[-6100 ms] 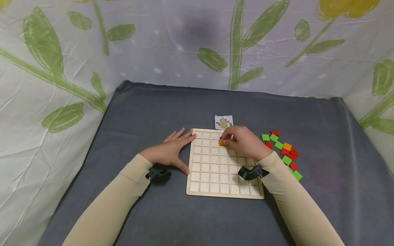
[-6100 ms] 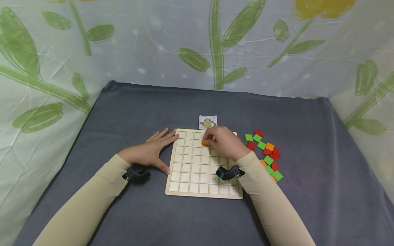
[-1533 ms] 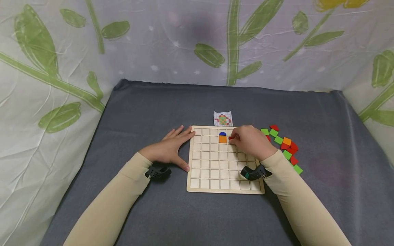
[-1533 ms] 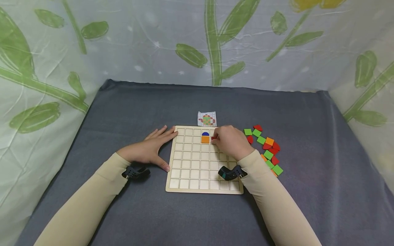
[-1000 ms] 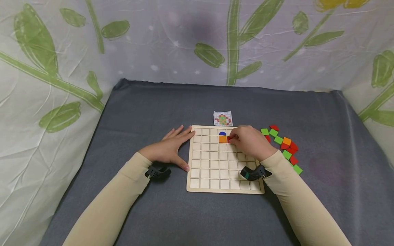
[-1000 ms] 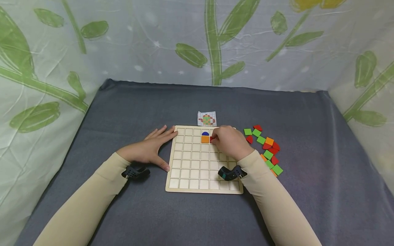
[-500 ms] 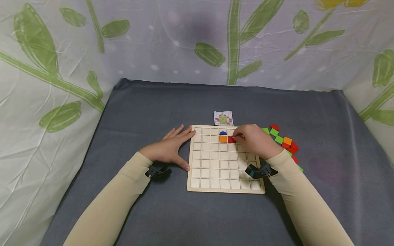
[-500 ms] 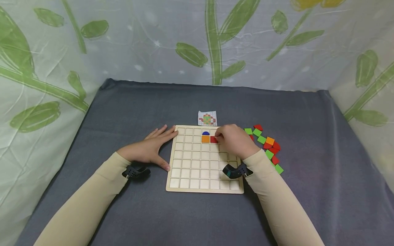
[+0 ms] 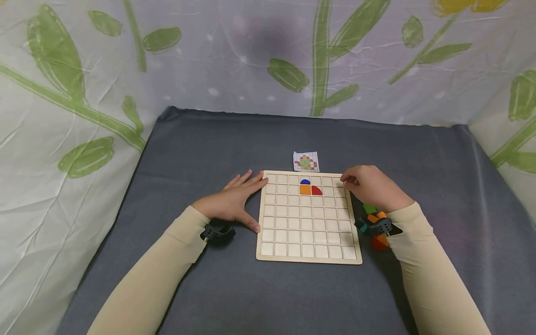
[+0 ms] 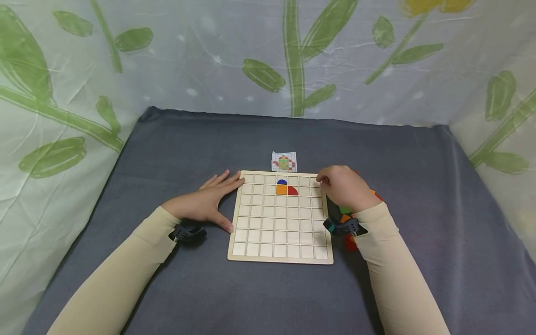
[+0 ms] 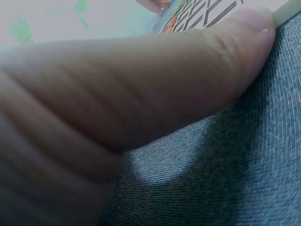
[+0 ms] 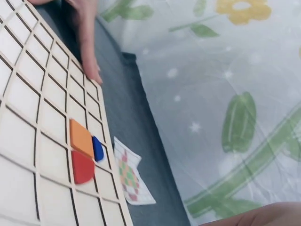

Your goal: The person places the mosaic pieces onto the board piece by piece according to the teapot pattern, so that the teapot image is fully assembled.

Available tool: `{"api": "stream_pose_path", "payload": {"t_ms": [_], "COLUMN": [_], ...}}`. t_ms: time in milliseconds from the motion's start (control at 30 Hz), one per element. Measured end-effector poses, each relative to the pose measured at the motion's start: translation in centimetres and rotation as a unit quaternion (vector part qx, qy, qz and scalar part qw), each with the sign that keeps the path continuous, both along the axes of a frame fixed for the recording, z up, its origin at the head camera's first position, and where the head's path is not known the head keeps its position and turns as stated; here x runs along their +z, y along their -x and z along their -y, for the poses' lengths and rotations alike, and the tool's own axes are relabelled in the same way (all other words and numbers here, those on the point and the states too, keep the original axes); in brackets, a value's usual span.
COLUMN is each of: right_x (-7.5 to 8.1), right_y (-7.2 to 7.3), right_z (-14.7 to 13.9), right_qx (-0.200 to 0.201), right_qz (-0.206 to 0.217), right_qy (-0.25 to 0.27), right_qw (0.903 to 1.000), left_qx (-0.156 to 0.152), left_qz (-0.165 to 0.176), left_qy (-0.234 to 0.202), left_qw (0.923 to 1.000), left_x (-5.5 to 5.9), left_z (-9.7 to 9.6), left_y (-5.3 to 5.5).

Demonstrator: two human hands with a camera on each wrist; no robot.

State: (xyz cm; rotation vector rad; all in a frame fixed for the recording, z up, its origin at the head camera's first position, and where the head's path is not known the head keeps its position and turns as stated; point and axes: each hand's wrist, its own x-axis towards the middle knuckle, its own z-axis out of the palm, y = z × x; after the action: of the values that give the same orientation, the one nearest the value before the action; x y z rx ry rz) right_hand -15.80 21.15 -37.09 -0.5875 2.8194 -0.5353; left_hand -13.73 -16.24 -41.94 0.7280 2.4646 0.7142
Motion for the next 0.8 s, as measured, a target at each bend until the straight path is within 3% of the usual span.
{"api": "stream_pose_path", "payload": {"t_ms": [433, 800], "right_x": [-0.4, -1.1], "right_y": [-0.6, -0.5], "right_z": [-3.7, -4.6], "right_qx": [-0.018, -0.036], "right_qz": [0.0, 0.006], "right_qy": [-0.018, -0.027], "right_qw": [0.9997, 0.999], "left_qx": [-0.001, 0.002], "left_qz": [-0.003, -0.001], "left_qy": [0.007, 0.004], "left_qw": [1.0, 1.0], "left_x": [0.0, -0.3], "left_z": [0.0, -0.1], "left_y": [0.2, 0.1]}}
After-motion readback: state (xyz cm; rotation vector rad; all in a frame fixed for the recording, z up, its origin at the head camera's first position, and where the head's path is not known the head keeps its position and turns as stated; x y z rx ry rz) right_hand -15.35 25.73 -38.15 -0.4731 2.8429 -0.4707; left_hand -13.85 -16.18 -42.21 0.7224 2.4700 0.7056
